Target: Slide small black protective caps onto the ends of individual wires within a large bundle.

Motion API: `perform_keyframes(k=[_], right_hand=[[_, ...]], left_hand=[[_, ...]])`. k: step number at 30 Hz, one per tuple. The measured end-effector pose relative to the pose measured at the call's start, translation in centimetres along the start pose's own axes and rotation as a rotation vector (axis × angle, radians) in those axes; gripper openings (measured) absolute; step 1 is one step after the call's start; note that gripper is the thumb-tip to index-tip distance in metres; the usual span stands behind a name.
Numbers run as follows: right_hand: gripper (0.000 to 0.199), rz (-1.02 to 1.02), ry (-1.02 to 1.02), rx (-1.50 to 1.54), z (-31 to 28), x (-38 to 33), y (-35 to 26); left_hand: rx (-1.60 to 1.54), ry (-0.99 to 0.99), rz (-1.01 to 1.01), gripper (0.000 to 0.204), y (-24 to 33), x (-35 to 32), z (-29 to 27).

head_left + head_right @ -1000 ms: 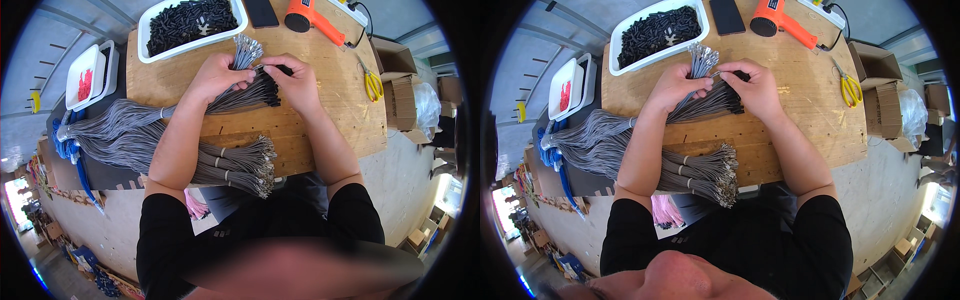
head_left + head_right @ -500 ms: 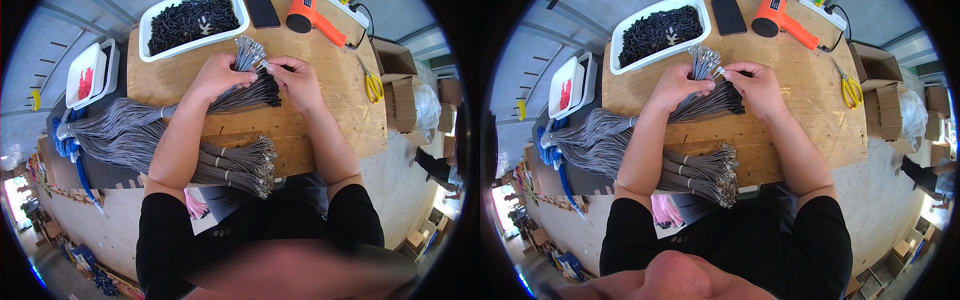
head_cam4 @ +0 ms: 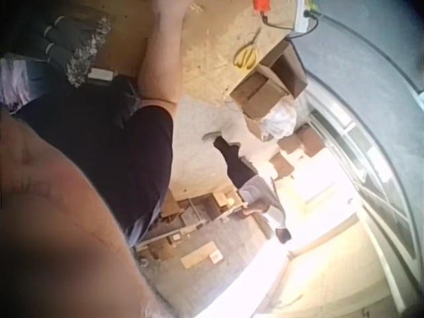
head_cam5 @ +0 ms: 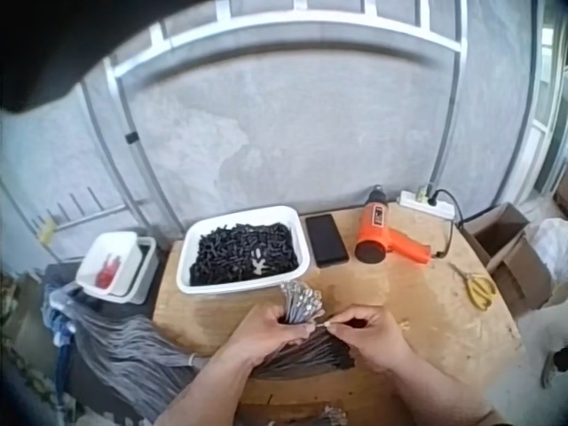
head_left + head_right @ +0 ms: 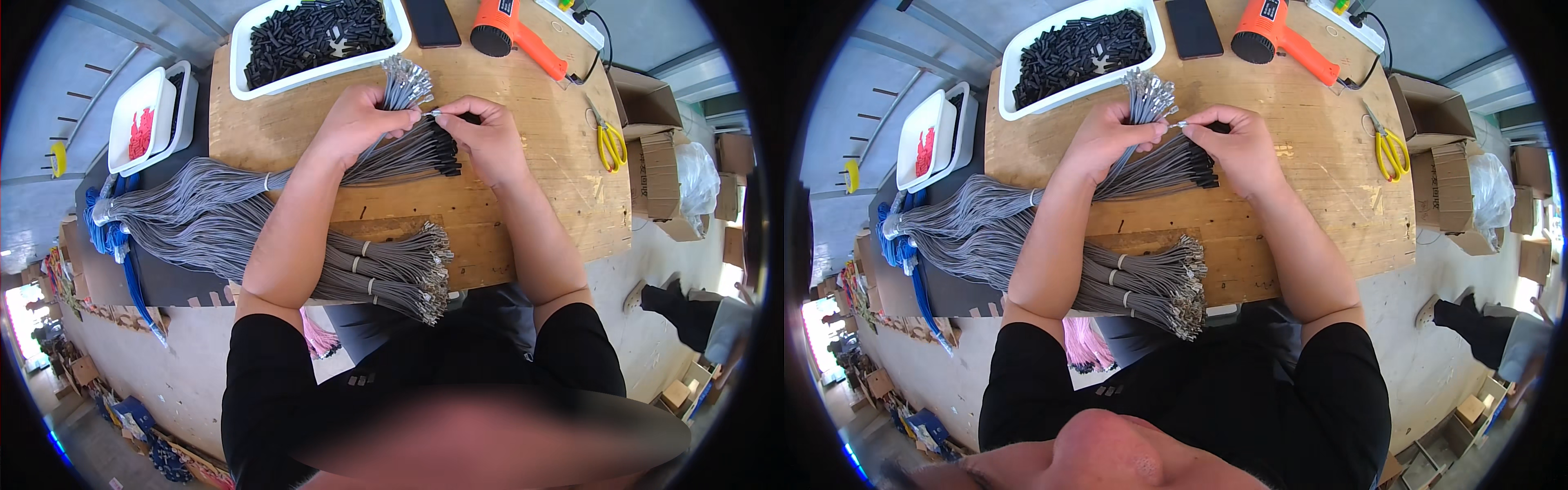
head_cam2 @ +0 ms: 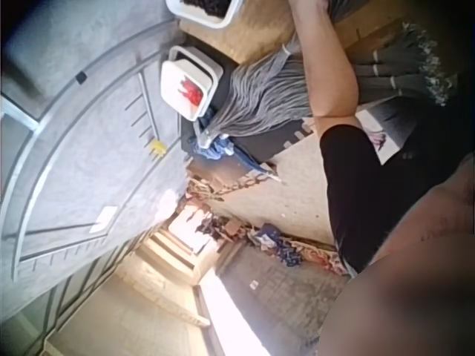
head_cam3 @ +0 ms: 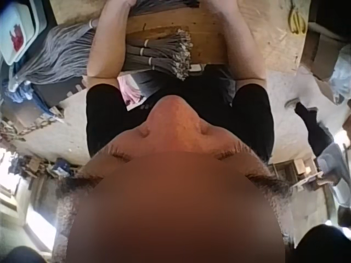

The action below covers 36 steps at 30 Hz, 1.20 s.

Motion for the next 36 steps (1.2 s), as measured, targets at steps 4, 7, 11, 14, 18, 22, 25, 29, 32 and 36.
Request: perform_keyframes(k=[4, 7, 11, 14, 18, 22, 25, 29, 32, 36], right_hand=[[0.024, 0.187, -0.203, 0.456, -1.1, 1.0, 0.0], [0.030, 0.217, -0.177, 0.599, -2.1, 1.5, 0.2], [0.027, 0.248, -0.158, 0.660, -2.9, 2.0, 1.2], [0.026, 0.251, -0.114, 0.590, -2.7, 1.8, 1.0], [0.023, 0.257, -0.143, 0.563, -2.2, 1.4, 0.6], [0.021, 0.203, -0.172, 0.484, -1.7, 1.1, 0.5], [0.022, 0.183, -0.152, 0.421, -1.8, 1.1, 0.7], [0.019, 0.176, -0.163, 0.398, -1.6, 1.1, 0.8], [0.016, 0.217, -0.091, 0.398, -1.0, 0.6, 0.3], [0.017, 0.158, -0.131, 0.358, -1.2, 1.0, 0.7]], left_hand=[[0.118, -0.023, 0.063, 0.021, -0.3, 0.1, -0.1], [0.081, -0.007, 0.069, 0.021, -0.2, 0.1, 0.1], [0.068, -0.015, 0.071, 0.021, 0.1, 0.0, 0.2], [0.101, -0.027, 0.010, 0.022, 0.1, 0.0, 0.0], [0.092, -0.016, 0.022, 0.023, 0.1, 0.0, -0.1], [0.089, -0.019, 0.026, 0.023, 0.1, 0.0, -0.1], [0.094, -0.018, 0.027, 0.023, 0.1, 0.0, -0.2], [0.078, -0.030, 0.040, 0.022, -0.2, 0.0, -0.3], [0.080, -0.027, 0.034, 0.022, -0.2, 0.0, -0.3], [0.078, -0.029, 0.033, 0.022, -0.1, 0.1, -0.2]])
Point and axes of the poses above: each hand's wrist, its own x-axis towards the middle knuckle, its own z-axis out of the palm, y = z × x, the point moved 4 cm from there along x, towards the middle knuckle, and after that the axes turned 15 degrees about z, right-handed, at the moved point
